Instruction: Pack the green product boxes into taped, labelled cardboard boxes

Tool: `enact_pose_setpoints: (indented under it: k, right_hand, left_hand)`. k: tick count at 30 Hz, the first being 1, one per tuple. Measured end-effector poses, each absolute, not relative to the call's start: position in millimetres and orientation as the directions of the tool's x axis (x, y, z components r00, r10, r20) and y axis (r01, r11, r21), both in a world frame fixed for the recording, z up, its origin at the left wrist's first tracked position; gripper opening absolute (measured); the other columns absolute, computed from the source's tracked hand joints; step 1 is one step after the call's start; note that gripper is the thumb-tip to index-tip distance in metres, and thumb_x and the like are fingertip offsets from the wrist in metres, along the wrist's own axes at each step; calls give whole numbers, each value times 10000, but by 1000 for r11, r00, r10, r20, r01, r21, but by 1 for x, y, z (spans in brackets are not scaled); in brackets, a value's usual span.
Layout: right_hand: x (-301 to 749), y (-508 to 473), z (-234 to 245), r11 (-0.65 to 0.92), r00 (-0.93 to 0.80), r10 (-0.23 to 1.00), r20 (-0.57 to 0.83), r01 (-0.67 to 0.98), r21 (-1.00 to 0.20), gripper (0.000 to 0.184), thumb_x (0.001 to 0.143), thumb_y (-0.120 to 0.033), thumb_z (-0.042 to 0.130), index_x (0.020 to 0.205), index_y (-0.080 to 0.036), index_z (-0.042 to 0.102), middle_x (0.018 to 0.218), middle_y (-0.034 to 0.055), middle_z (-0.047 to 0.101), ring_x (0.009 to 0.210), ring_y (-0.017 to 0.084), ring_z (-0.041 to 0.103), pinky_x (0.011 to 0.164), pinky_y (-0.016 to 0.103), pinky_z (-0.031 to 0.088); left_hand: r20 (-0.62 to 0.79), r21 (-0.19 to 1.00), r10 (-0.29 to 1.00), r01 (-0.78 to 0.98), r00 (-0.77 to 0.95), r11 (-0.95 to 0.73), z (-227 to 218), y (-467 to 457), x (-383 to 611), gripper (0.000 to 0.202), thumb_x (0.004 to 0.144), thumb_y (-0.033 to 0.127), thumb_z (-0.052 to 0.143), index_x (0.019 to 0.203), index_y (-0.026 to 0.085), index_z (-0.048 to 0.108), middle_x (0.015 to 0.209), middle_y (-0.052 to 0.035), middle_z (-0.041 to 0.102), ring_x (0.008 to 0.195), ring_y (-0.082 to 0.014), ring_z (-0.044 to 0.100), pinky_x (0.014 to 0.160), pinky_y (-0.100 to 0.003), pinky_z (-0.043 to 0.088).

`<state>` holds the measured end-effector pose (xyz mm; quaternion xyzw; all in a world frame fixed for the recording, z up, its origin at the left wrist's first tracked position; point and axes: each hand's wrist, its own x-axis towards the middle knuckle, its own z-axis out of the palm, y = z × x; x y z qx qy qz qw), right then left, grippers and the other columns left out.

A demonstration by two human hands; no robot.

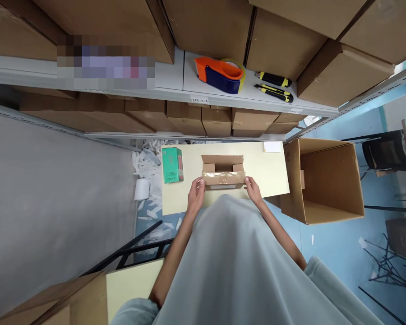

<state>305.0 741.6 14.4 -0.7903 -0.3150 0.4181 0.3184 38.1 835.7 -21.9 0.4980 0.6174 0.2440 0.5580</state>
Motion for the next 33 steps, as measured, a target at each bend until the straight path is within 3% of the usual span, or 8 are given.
enact_pose_setpoints:
  k: [7,11,13,15,18,21,26,33]
  right_hand:
    - [304,735,21,-533,409,813,-414,237,-812,645,1143,-731,331,1229,-241,741,1423,148,742,1337,266,721,1081,434,651]
    - [306,747,31,-516,336,855,-396,470,-716,475,1139,-578,509,1152,-227,828,1460,161,712,1322,299,736,1127,461,633]
    - [302,756,36,-504,264,855,-447,628,-593,396,1106,-464,629,1407,-265,793,1655,159,589,1191,305,795,1105,489,641]
    - [294,765,39,-458,207,839,-503,768,-448,566,1080,-376,694,1642,-336,645,1818,164,414,1116,322,819,1072,524,647]
    - [276,781,35,-392,177,810,-559,872,-292,659,1099,-296,663,1741,-361,528,1892,206,288,1160,365,813,1041,559,646]
    - [261,796,24,-424,222,769,-599,879,-219,607,1112,-248,622,1713,-306,566,1885,271,262,1196,382,805,1018,592,645]
    - [255,811,16,-435,239,803,-546,861,-263,499,1084,-350,689,1568,-230,676,1880,308,229,1244,451,787,962,597,658]
    - [305,787,40,-375,109,842,-529,822,-428,583,1051,-223,516,1633,-250,531,1844,230,375,1023,353,821,953,523,642]
  left_hand:
    - [-516,844,853,214,74,492,-25,822,33,644,1119,751,293,1110,229,670,1508,-186,711,1440,-293,677,1137,-438,621]
    - [-466,822,872,439,150,364,-27,822,29,222,979,426,668,1085,239,723,1459,-165,709,1495,-322,622,1266,-515,533]
    - [-407,808,878,548,253,216,-26,820,32,415,859,229,719,1272,251,751,1602,-153,601,1593,-334,538,1322,-532,487]
    - [-356,777,858,627,370,52,-22,818,41,762,780,99,711,1522,270,692,1801,-141,384,1715,-365,378,1370,-552,434]
    - [-330,682,829,721,452,-122,-17,818,59,968,748,33,719,1673,297,607,1930,-96,117,1776,-474,175,1381,-664,380]
    - [-375,561,833,815,407,-145,-13,824,77,817,847,95,707,1638,292,654,1953,-80,59,1686,-563,315,1242,-740,503]
    - [-451,426,840,900,301,-93,-5,833,91,506,1062,281,560,1544,196,687,1944,-180,-55,1423,-536,607,1043,-720,620]
    - [-434,432,879,902,196,12,5,818,87,438,1120,339,509,1515,220,656,1914,-233,170,1211,-423,761,1000,-610,657]
